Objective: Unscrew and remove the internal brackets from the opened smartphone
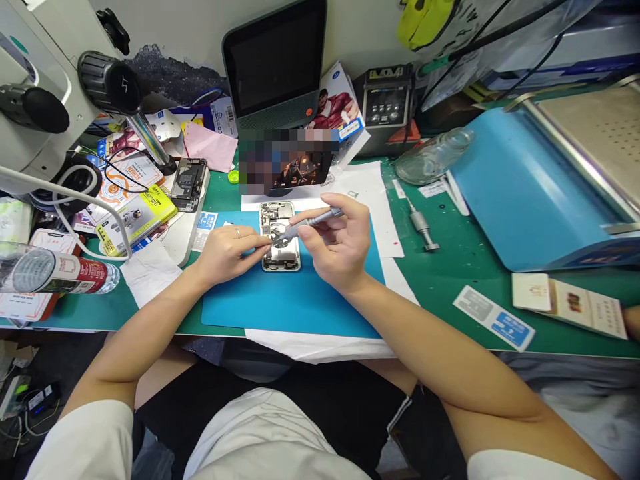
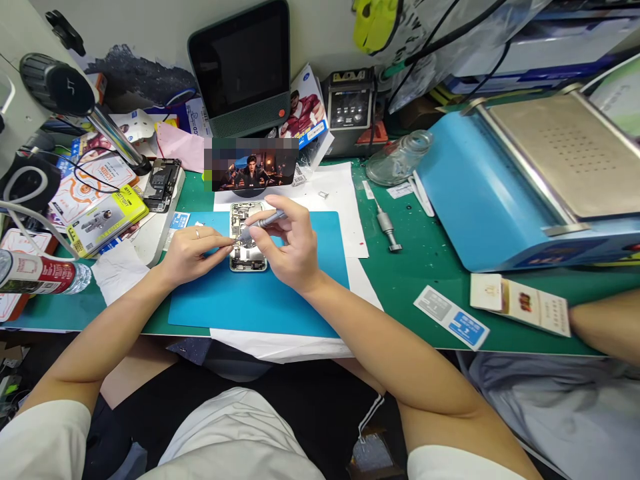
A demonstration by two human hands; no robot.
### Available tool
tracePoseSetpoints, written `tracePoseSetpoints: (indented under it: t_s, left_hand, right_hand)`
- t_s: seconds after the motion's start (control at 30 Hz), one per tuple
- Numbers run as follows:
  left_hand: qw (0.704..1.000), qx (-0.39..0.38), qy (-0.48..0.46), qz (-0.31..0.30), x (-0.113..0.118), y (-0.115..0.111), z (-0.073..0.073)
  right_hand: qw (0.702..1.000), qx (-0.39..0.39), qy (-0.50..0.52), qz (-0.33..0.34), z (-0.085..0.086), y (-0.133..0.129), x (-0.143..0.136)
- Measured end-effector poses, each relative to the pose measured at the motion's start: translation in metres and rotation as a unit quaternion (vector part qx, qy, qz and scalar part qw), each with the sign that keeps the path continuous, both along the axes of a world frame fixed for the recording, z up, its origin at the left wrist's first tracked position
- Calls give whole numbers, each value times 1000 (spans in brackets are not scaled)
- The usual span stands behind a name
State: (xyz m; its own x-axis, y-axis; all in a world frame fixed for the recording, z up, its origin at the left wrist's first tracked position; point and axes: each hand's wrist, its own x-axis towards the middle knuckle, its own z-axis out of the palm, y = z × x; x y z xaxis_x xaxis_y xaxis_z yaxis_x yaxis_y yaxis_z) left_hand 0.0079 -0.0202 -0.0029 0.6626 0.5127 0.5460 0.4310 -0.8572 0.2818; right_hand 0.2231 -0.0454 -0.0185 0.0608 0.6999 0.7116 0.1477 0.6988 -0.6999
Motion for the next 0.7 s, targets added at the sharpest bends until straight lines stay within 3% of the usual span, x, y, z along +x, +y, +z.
tracePoseSetpoints:
  t_s: [0.7]
  left_hand:
    - [1000, 5, 2, 4, 1, 0, -1]
  right_hand:
    - [1000, -22, -16, -6, 0, -1, 1]
